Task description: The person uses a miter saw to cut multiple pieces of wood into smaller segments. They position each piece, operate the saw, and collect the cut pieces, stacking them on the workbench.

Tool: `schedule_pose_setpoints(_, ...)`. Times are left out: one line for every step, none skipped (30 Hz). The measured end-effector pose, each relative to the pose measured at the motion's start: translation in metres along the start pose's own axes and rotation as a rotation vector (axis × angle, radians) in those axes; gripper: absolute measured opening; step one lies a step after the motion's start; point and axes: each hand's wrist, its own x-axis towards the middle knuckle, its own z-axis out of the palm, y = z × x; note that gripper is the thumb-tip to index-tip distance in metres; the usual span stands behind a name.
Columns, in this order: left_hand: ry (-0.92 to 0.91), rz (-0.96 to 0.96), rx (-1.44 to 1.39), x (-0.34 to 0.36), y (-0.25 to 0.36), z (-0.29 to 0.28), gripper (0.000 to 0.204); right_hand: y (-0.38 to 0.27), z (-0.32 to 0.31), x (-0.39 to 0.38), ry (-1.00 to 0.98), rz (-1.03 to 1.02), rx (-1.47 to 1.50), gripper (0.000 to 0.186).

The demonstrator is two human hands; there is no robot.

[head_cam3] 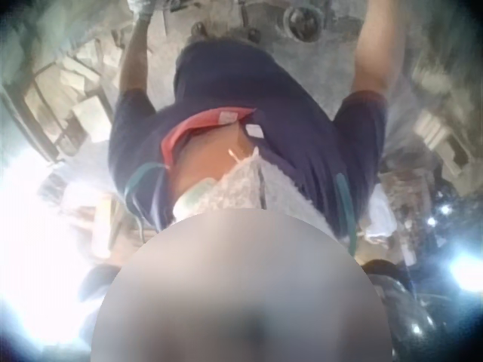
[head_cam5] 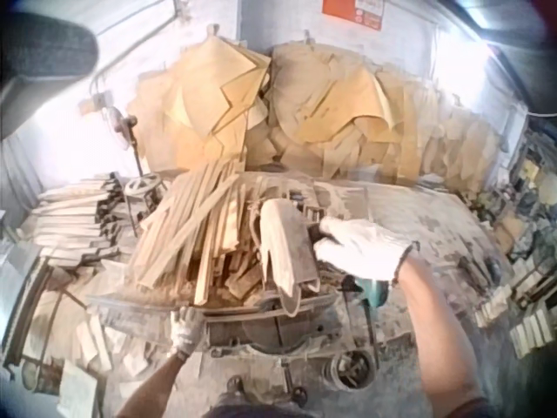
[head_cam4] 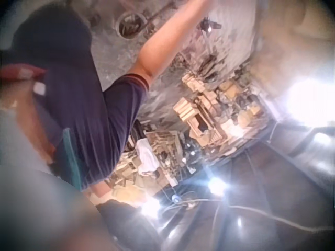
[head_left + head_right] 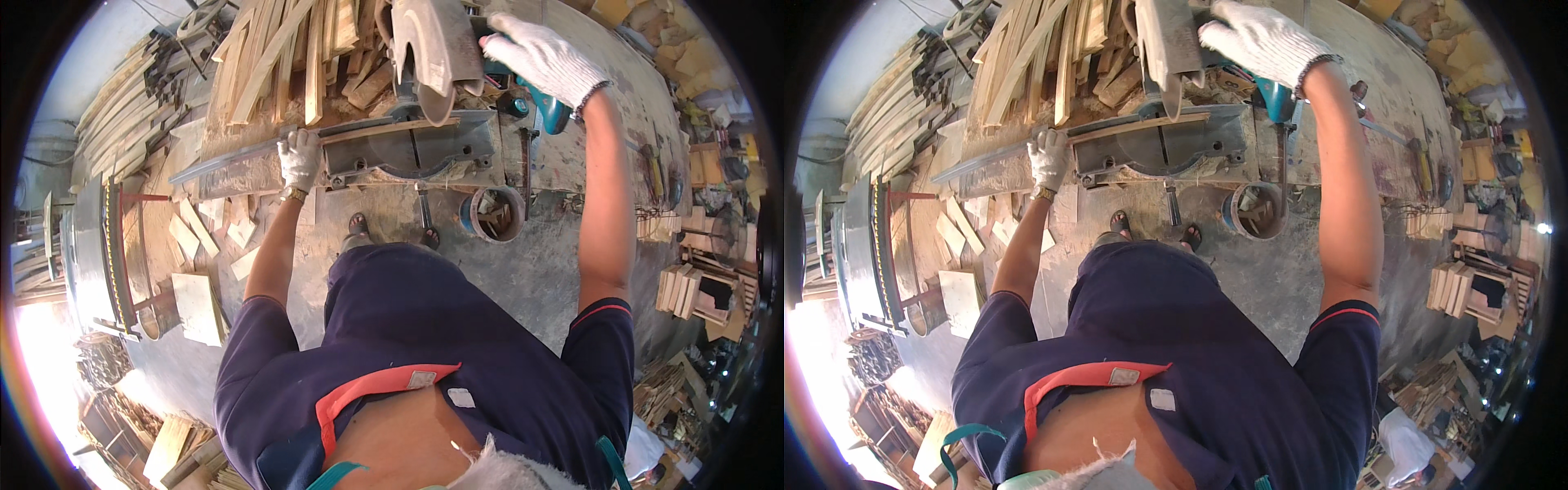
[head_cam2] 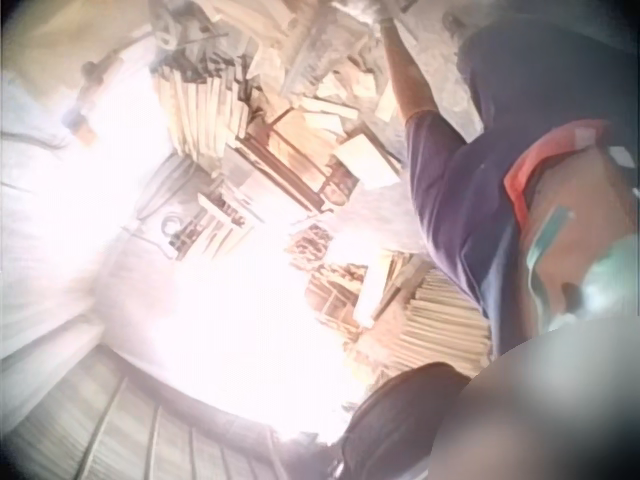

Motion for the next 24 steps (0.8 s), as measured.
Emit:
schedule_pose_setpoints(-0.003,-0.044,0.005,0.001,-0.006,-0.002,0.025,0.003,0.0,-0.002,0.026,-0.143,-0.128,0.065)
schedule_pose_setpoints(0.013,-0.033,0.008,0.001,-0.012,-0.005,0.025,0.002,0.0,-0.005,-0.017,0.011,0.054,0.063)
schedule_pose_setpoints(0.024,-0.02,-0.001,0.0,-0.016,-0.008,0.024,-0.001,-0.002,-0.006,-0.067,0.18,0.185,0.063)
schedule_pose_setpoints(0.017,-0.021,-0.013,0.0,-0.017,-0.011,0.024,-0.004,-0.006,-0.009,-0.117,0.351,0.314,0.064)
schedule_pose_setpoints(0.034,-0.013,-0.021,0.0,-0.017,-0.014,0.028,-0.008,-0.01,-0.01,-0.165,0.524,0.442,0.064)
schedule_pose_setpoints(0.033,-0.02,-0.033,0.0,-0.016,-0.016,0.032,-0.01,-0.014,-0.009,-0.223,0.6,0.488,0.064)
schedule_pose_setpoints(0.031,-0.028,-0.046,0.0,-0.013,-0.017,0.035,-0.012,-0.016,-0.008,-0.202,0.573,0.452,0.064)
schedule_pose_setpoints(0.032,-0.049,-0.058,0.0,-0.007,-0.018,0.041,-0.014,-0.018,-0.008,-0.183,0.545,0.416,0.065)
schedule_pose_setpoints(0.034,-0.069,-0.07,0.0,0.0,-0.017,0.046,-0.014,-0.019,-0.007,-0.164,0.518,0.38,0.065)
schedule_pose_setpoints(0.062,-0.078,-0.088,0.0,0.008,-0.016,0.052,-0.014,-0.02,-0.006,-0.178,0.53,0.396,0.065)
schedule_pose_setpoints(0.02,-0.073,-0.121,0.001,0.014,-0.013,0.057,-0.013,-0.021,-0.005,-0.192,0.542,0.413,0.066)
schedule_pose_setpoints(0.005,-0.057,-0.158,0.005,0.021,-0.009,0.061,-0.013,-0.022,-0.004,-0.207,0.553,0.429,0.067)
schedule_pose_setpoints(0.014,-0.039,-0.204,0.009,0.025,-0.004,0.065,-0.014,-0.024,-0.003,-0.172,0.536,0.402,0.067)
schedule_pose_setpoints(0.023,-0.057,-0.247,0.013,0.029,0.002,0.067,-0.015,-0.026,-0.002,-0.137,0.517,0.375,0.067)
schedule_pose_setpoints(0.014,-0.065,-0.233,0.016,0.03,0.007,0.066,-0.018,-0.029,0.001,-0.103,0.497,0.349,0.067)
schedule_pose_setpoints(0.018,-0.074,-0.227,0.019,0.03,0.012,0.065,-0.021,-0.035,0.002,-0.172,0.598,0.497,0.068)
schedule_pose_setpoints(-0.022,-0.093,-0.226,0.021,0.03,0.016,0.064,-0.023,-0.043,0.002,-0.243,0.697,0.644,0.069)
schedule_pose_setpoints(-0.06,-0.07,-0.264,0.023,0.025,0.019,0.059,-0.027,-0.05,0.002,-0.315,0.795,0.791,0.07)
schedule_pose_setpoints(-0.057,-0.048,-0.264,0.024,0.022,0.02,0.058,-0.034,-0.054,0.002,-0.285,0.795,0.784,0.072)
schedule_pose_setpoints(-0.077,-0.028,-0.27,0.026,0.018,0.02,0.057,-0.042,-0.057,0.003,-0.256,0.794,0.775,0.073)
schedule_pose_setpoints(-0.106,-0.018,-0.275,0.028,0.016,0.019,0.056,-0.049,-0.059,0.003,-0.241,0.804,0.768,0.075)
schedule_pose_setpoints(-0.108,-0.008,-0.288,0.03,0.015,0.018,0.052,-0.055,-0.062,0.002,-0.283,0.798,0.751,0.078)
schedule_pose_setpoints(-0.104,-0.022,-0.309,0.03,0.015,0.016,0.05,-0.062,-0.063,-0.002,-0.303,0.801,0.78,0.079)
schedule_pose_setpoints(-0.088,-0.044,-0.331,0.031,0.017,0.013,0.048,-0.071,-0.062,-0.009,-0.265,0.866,0.857,0.08)
